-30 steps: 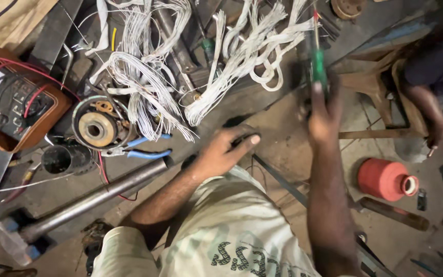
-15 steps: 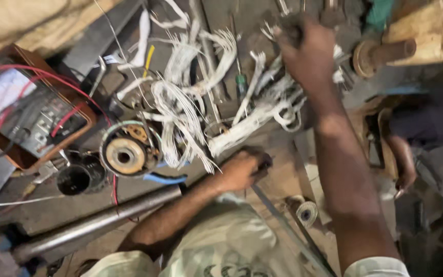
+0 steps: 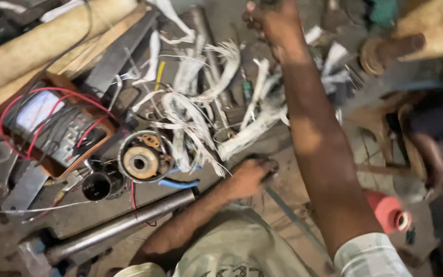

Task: The person removes dark rectangular components from the slots of a cylindrical metal motor stator using a screwdriver. They then handle and inspect the removed components by hand.

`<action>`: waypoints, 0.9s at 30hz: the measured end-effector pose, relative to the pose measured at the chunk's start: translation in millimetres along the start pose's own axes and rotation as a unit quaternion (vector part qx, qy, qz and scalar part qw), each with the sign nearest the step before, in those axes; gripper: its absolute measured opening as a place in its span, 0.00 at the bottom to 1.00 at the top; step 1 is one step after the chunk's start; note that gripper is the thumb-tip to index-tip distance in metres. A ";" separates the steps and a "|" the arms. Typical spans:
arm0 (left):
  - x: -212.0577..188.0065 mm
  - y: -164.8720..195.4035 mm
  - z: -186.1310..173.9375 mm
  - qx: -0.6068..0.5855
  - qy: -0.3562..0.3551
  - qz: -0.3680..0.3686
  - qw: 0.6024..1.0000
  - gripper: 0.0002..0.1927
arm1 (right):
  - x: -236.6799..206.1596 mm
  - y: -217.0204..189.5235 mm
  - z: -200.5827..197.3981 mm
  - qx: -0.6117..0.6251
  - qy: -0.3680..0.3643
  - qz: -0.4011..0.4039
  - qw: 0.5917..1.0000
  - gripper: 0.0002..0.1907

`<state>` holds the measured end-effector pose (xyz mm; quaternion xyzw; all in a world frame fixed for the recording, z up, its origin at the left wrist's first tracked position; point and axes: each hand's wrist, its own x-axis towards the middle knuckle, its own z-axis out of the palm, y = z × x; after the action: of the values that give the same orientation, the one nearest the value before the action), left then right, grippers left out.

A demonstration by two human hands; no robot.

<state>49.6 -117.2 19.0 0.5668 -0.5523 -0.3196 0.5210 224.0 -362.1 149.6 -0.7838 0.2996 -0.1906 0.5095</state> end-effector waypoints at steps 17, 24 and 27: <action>-14.6 129.7 188.2 0.015 -0.251 0.020 0.968 0.14 | -727.5 86.1 -152.3 0.167 0.612 -0.012 0.773 0.21; -96.9 239.8 314.1 -0.100 -0.419 0.182 0.884 0.11 | -917.0 98.8 -32.3 0.110 0.776 0.126 0.609 0.15; -97.6 271.8 346.9 -0.072 -0.440 0.204 0.872 0.12 | -947.7 107.8 -8.9 0.110 0.826 0.166 0.528 0.12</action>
<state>-373.5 -64.4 167.1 0.2035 -0.8033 -0.4615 0.3167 -519.8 228.4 61.0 -0.1506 0.6878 -0.6964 0.1390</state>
